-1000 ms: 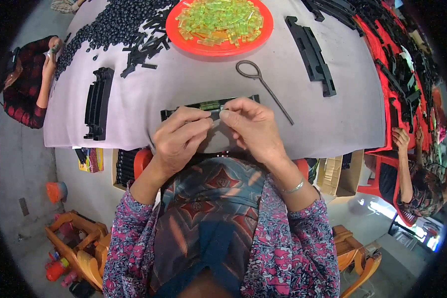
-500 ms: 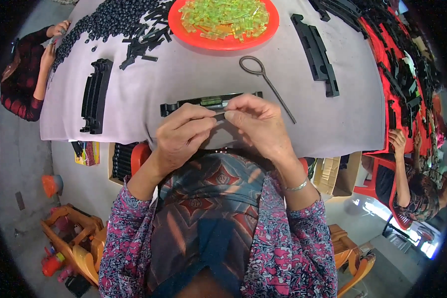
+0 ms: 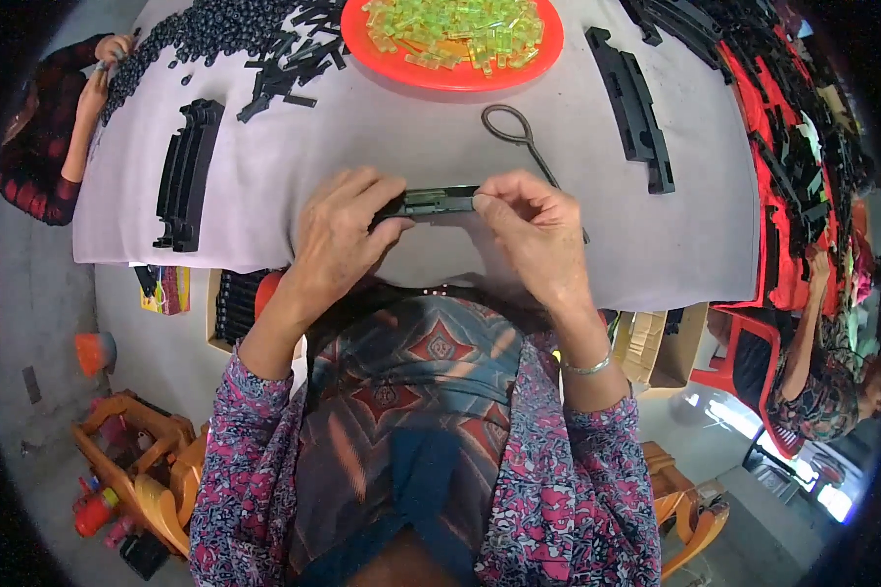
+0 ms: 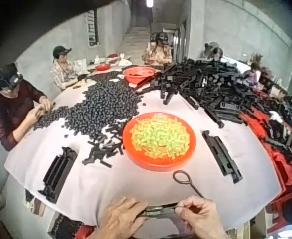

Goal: The person assembles spirit levels by inserting vials into plastic frames, pressing components into place by hand and using a metal loop tool, and packing the assembled levels into a box.

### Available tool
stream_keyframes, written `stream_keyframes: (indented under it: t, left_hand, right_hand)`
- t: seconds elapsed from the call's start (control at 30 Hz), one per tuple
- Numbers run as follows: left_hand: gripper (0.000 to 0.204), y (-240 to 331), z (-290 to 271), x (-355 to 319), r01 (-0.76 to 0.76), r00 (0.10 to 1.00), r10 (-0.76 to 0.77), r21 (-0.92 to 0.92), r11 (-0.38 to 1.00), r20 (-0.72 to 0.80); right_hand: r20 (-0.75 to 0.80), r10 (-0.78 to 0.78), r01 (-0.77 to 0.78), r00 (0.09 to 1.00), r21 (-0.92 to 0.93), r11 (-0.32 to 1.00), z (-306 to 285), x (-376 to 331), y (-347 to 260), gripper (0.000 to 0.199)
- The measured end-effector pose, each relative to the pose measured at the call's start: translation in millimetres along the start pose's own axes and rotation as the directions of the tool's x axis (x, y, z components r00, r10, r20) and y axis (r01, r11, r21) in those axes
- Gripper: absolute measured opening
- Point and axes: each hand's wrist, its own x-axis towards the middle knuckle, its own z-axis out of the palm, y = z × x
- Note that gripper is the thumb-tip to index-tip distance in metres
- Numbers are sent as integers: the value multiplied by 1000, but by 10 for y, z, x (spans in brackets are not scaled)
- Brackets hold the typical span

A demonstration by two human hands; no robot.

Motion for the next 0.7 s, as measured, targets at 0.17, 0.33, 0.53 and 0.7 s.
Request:
stream_keyframes:
  t: [0.17,0.33,0.53,0.7]
  left_hand:
    - [32,166,9,38,-32,997,36,-67,997,62]
    - [33,143,30,25,-49,997,53,-64,997,58]
    - [35,96,-2,15,-41,998,45,-105,994,45]
    - [36,88,-24,0,9,994,4,-121,993,105]
  right_hand:
    - [-9,-60,59,998,-98,993,29,-1,5,4]
    - [25,-109,110,994,-380,918,77,-25,-27,6]
    - [60,-117,132,991,-444,886,68,-17,-62,5]
    - [121,-164,199,979,-386,901,45,-1,-41,3]
